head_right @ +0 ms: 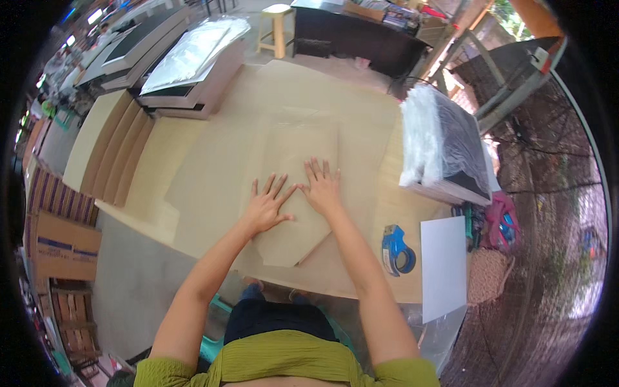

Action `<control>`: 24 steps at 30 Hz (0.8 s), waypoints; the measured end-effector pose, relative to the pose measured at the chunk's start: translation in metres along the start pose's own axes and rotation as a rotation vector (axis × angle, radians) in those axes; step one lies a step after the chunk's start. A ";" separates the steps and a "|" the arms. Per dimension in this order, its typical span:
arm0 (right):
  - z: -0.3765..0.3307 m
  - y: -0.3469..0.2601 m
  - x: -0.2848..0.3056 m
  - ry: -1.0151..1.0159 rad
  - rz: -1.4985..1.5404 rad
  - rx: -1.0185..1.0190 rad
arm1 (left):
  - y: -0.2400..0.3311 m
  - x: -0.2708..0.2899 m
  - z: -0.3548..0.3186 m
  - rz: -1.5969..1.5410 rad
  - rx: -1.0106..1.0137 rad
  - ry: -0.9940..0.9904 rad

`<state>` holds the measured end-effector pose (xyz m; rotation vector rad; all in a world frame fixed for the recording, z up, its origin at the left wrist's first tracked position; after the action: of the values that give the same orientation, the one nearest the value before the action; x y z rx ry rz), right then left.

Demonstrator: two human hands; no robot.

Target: The person wraps a box by placing it on a sheet of brown paper, folding the paper around it, and securing the edges with adhesive tape using a tape dispenser.

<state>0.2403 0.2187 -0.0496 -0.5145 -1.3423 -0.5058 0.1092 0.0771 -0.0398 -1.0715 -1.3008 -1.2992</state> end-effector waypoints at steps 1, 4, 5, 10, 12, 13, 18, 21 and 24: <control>-0.010 -0.003 -0.006 -0.013 0.005 0.030 | -0.001 0.006 -0.015 0.001 0.015 -0.015; -0.051 0.001 0.000 -0.101 0.018 0.146 | 0.002 0.005 -0.031 0.043 0.046 0.008; -0.059 0.005 0.000 -0.104 0.060 0.167 | 0.003 0.005 -0.032 0.043 0.043 -0.001; -0.075 0.011 0.025 -0.252 0.176 0.245 | 0.005 0.015 -0.026 0.078 0.020 -0.068; -0.078 0.011 0.023 -0.239 0.188 0.244 | 0.006 0.011 -0.026 0.065 0.027 -0.068; -0.077 0.010 0.022 -0.223 0.194 0.245 | 0.003 0.011 -0.024 0.067 0.029 -0.063; -0.085 0.002 0.006 -0.074 0.022 0.220 | 0.004 -0.007 -0.028 0.076 0.036 0.087; -0.068 -0.022 0.019 -0.135 -0.020 0.116 | 0.003 -0.007 -0.025 0.083 0.029 0.157; -0.067 -0.034 0.016 -0.156 -0.011 0.018 | -0.010 -0.006 -0.041 0.070 0.047 0.160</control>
<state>0.2741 0.1499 -0.0421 -0.5411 -1.4982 -0.4697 0.1022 0.0362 -0.0487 -0.9523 -1.1581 -1.2691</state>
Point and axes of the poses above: each hand's wrist, its own z-axis towards the middle knuckle, its own x-axis out of the back of the hand, y = z × x, the point moved 2 cm from there along z, towards the middle knuckle, and after that the axes turned 3 degrees about y, right-handed, at the moved point
